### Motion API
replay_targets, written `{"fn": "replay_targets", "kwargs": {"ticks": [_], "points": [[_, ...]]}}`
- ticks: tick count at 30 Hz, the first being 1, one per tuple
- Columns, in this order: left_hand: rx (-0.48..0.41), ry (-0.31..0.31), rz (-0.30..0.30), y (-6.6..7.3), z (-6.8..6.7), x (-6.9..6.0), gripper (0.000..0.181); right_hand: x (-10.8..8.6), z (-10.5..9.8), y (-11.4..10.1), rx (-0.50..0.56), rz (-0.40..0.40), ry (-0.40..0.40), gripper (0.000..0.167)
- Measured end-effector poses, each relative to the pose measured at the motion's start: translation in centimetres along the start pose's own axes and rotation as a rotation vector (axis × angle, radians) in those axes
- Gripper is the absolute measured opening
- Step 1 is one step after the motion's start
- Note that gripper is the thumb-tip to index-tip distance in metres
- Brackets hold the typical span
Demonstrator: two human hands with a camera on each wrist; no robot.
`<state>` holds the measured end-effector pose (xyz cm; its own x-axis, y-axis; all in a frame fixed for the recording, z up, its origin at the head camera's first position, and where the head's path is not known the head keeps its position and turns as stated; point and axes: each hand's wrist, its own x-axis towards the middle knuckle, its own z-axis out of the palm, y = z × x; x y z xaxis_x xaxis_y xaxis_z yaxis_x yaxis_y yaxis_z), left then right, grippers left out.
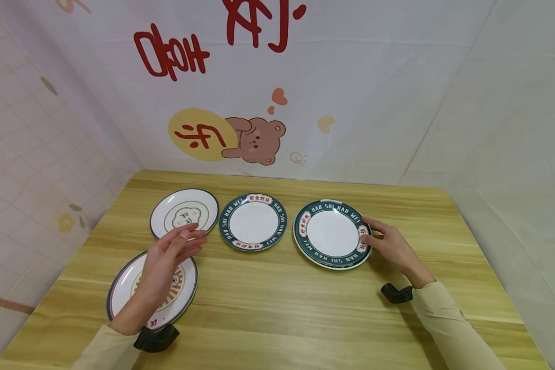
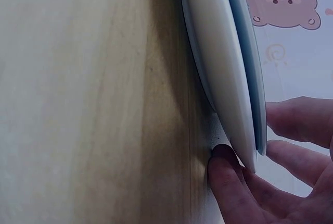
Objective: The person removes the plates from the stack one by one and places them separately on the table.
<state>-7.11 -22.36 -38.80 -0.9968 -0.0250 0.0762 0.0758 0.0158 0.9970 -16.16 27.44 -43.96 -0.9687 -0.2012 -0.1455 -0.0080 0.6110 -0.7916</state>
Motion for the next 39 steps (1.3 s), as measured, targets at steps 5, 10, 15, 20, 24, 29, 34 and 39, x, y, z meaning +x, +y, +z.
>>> {"fn": "replay_targets", "kwargs": {"ticks": [5,10,15,20,24,29,34,39], "points": [[-0.063,-0.024,-0.057,-0.3,3.1,0.8,0.051,0.0,0.0,-0.1,0.013,0.005,-0.006,0.062],[-0.1,-0.046,-0.111,-0.8,5.8,1.4,0.043,-0.1,0.0,-0.2,0.023,0.022,-0.014,0.063],[-0.128,-0.081,-0.147,-1.4,7.8,1.8,0.041,-0.2,0.0,-0.2,0.02,0.018,-0.012,0.062],[-0.146,-0.106,-0.185,-1.8,9.5,2.1,0.041,-0.2,0.0,-0.2,0.011,0.012,-0.009,0.061],[-0.157,-0.108,-0.203,-2.0,10.7,2.3,0.041,-0.2,0.0,-0.1,0.011,0.008,-0.009,0.061],[-0.182,-0.109,-0.256,-2.6,12.3,2.6,0.04,-0.2,0.0,-0.1,0.019,0.008,-0.011,0.061],[-0.22,-0.134,-0.322,-3.2,13.8,2.8,0.044,-0.2,0.0,-0.1,0.017,0.01,-0.009,0.061],[-0.252,-0.155,-0.368,-3.7,15.1,2.9,0.046,-0.2,0.0,-0.2,0.016,0.008,-0.006,0.06]]}}
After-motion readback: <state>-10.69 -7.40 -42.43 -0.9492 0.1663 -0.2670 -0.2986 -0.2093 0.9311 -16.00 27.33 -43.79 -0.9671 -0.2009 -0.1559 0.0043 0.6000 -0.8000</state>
